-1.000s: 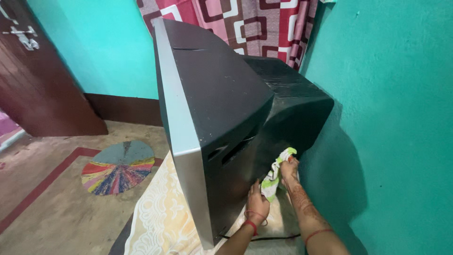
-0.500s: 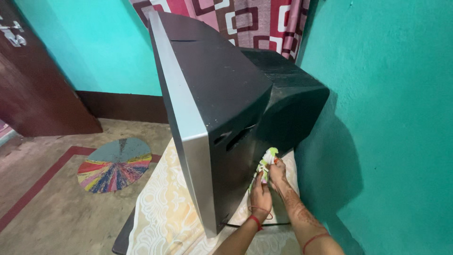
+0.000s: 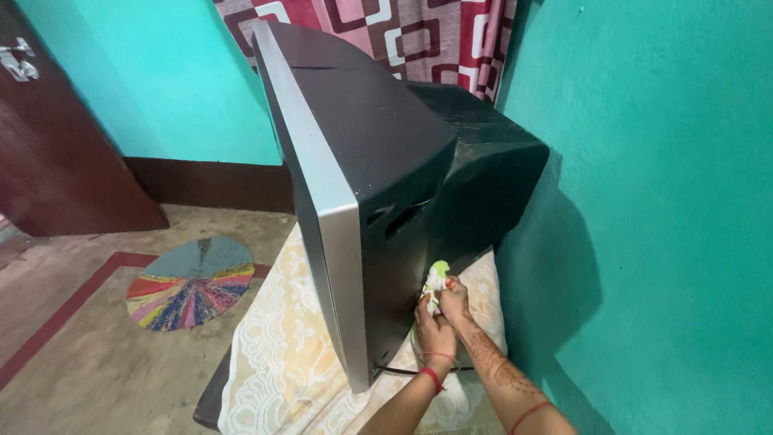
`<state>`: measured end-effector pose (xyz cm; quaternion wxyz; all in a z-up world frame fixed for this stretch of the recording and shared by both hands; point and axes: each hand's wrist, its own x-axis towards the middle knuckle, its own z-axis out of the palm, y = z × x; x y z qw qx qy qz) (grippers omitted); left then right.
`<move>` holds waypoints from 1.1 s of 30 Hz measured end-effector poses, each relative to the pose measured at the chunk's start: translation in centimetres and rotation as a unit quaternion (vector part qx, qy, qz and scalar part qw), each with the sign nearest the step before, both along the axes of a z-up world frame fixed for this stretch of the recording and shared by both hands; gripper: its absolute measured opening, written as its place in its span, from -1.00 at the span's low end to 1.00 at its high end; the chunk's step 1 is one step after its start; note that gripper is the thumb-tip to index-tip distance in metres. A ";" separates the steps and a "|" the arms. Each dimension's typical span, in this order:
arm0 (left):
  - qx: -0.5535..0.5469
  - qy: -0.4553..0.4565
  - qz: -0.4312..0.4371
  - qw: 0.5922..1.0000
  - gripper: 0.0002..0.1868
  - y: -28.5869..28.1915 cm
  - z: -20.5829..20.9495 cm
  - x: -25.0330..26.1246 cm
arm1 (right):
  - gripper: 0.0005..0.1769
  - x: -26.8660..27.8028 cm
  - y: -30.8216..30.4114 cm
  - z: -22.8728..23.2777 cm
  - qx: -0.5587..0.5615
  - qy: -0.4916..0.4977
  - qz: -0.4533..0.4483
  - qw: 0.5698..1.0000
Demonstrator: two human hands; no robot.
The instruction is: The person wipes the exterior surfaces of a CRT television set using a green cloth. They clean the sides, top, and back of the television, which is placed on a table covered with a patterned cloth.
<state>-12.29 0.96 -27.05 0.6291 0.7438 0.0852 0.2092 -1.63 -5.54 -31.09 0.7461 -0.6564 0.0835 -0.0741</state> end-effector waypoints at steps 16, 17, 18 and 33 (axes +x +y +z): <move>-0.030 0.048 -0.004 0.998 -0.50 -1.5 -1.5 0.5 | -0.37 -0.1 -4.2 1.7 0.195 0.024 -0.048 0.979; -0.025 0.046 -0.009 0.999 -0.49 -1.4 -1.5 0.7 | -0.37 0.7 -4.5 1.9 0.225 0.013 -0.076 0.971; -0.020 0.043 -0.013 0.999 -0.48 -1.3 -1.4 0.9 | -0.31 1.6 -4.9 2.2 0.216 0.000 -0.105 0.971; 0.007 0.043 -0.064 0.997 -0.50 1.2 1.2 1.5 | -0.46 9.6 -5.9 2.4 0.219 0.096 -0.049 0.970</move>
